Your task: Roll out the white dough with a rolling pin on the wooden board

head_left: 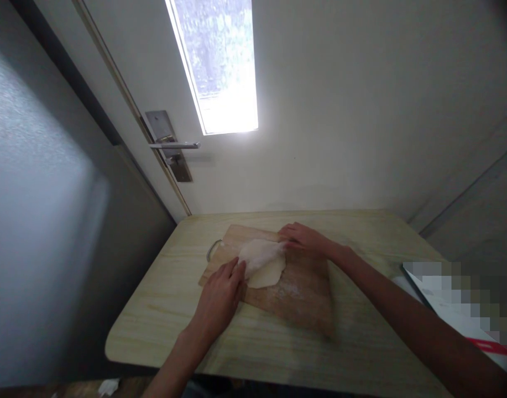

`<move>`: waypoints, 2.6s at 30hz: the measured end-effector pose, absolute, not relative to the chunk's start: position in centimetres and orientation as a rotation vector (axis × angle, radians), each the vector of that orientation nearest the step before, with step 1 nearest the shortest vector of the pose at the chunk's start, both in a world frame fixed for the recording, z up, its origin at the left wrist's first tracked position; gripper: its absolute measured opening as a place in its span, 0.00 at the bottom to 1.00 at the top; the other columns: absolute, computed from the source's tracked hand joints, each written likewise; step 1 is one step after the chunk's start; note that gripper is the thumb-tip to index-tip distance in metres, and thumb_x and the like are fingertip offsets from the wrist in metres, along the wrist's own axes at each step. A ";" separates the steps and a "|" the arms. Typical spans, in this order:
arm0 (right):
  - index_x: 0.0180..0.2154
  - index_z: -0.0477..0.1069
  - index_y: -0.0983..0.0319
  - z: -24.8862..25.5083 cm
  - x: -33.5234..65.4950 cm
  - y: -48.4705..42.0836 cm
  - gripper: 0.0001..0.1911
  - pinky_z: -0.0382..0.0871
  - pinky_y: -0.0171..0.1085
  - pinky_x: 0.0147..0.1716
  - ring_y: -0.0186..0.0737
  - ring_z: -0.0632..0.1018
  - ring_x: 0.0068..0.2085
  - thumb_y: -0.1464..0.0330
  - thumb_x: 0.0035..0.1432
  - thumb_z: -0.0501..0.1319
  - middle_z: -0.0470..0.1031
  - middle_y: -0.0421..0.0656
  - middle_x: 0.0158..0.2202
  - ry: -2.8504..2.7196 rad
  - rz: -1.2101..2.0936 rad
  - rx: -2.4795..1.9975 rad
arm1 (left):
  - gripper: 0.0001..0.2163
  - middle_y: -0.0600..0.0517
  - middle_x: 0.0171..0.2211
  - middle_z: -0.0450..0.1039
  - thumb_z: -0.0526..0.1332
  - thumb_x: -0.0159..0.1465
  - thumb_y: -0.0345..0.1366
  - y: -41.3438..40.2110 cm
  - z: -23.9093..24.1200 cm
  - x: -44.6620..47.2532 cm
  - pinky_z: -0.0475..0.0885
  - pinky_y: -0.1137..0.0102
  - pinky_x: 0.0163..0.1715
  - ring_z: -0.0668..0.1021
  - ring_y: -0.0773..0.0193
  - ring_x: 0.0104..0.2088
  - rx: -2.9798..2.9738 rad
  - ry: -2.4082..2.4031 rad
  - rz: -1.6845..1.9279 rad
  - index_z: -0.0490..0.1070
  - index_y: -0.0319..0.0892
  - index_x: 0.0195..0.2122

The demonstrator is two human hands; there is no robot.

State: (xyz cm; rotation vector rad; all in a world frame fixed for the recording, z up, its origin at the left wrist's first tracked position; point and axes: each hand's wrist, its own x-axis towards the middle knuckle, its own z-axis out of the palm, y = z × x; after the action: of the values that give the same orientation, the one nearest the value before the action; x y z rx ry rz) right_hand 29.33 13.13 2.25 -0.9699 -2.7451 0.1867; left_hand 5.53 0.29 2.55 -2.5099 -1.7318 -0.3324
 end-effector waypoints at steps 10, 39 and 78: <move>0.54 0.53 0.63 1.3 25.6 15.1 0.27 0.45 0.50 0.52 0.43 0.59 0.54 0.57 0.58 0.38 0.58 0.49 0.54 -2.628 0.135 -1.330 | 0.25 0.40 0.57 0.49 0.43 0.61 0.46 4.7 3.3 6.7 0.56 0.59 0.50 0.54 0.55 0.56 -2.672 -1.702 -0.110 0.46 0.37 0.57; 0.53 0.56 0.58 1.1 27.4 11.8 0.24 0.43 0.51 0.52 0.45 0.55 0.56 0.58 0.59 0.39 0.56 0.45 0.55 -2.705 0.073 -1.281 | 0.31 0.38 0.56 0.50 0.47 0.57 0.51 0.4 0.6 9.6 0.53 0.48 0.49 0.53 0.47 0.56 -2.285 -1.786 -0.116 0.48 0.35 0.56; 0.34 0.70 0.61 -0.7 31.9 4.4 0.12 0.51 0.55 0.49 0.49 0.63 0.51 0.61 0.50 0.57 0.65 0.50 0.49 -2.591 -0.290 -1.041 | 0.23 0.49 0.57 0.50 0.50 0.58 0.28 -2.0 -0.9 5.5 0.50 0.57 0.54 0.51 0.61 0.57 -2.742 -1.553 -0.561 0.49 0.45 0.56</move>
State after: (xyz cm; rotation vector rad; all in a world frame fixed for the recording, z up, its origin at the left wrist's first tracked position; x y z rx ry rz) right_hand 31.86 4.39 -0.67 -1.0409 -2.5909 -0.2903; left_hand 5.53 -1.96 -0.89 -2.7417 -1.5532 -0.5610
